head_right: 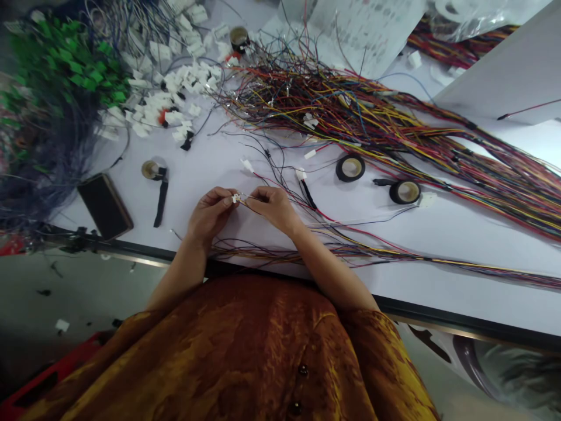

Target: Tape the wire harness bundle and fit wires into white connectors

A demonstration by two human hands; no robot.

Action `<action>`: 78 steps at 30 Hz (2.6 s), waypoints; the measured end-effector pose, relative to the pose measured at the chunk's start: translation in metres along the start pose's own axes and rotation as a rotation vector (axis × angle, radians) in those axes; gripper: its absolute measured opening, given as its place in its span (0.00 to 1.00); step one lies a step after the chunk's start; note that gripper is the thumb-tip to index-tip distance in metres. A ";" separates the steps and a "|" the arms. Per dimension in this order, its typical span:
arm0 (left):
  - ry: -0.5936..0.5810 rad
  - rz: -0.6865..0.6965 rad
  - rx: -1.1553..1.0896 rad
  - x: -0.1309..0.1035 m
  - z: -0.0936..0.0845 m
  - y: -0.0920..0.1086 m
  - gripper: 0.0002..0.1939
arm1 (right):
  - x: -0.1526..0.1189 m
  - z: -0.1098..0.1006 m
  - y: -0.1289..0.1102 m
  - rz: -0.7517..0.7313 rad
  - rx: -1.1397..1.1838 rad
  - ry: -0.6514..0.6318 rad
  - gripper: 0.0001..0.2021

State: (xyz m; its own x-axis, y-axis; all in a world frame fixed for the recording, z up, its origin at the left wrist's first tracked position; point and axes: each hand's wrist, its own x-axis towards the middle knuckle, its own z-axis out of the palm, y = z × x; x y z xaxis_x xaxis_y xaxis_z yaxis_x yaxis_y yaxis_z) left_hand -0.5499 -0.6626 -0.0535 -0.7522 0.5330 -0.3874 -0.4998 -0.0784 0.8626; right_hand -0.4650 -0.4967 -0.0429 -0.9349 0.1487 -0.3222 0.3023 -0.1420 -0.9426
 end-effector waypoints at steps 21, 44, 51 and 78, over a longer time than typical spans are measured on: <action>-0.088 -0.017 -0.065 -0.001 -0.005 -0.003 0.09 | 0.001 0.003 0.013 -0.279 0.084 0.096 0.04; -0.111 -0.019 -0.091 0.002 0.004 -0.003 0.16 | 0.005 -0.008 0.011 -0.286 -0.134 -0.005 0.06; -0.048 0.017 -0.002 0.003 0.000 -0.008 0.15 | 0.003 -0.004 0.013 -0.380 -0.261 0.059 0.06; 0.022 0.203 0.345 -0.003 0.003 -0.011 0.07 | -0.002 0.003 0.026 -0.385 -0.350 0.113 0.06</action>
State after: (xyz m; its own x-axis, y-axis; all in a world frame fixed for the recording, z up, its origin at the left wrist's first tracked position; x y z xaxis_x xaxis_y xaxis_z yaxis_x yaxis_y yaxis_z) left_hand -0.5406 -0.6610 -0.0607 -0.8317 0.5173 -0.2016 -0.1694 0.1094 0.9795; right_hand -0.4558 -0.5035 -0.0666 -0.9704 0.2330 0.0634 0.0033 0.2756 -0.9613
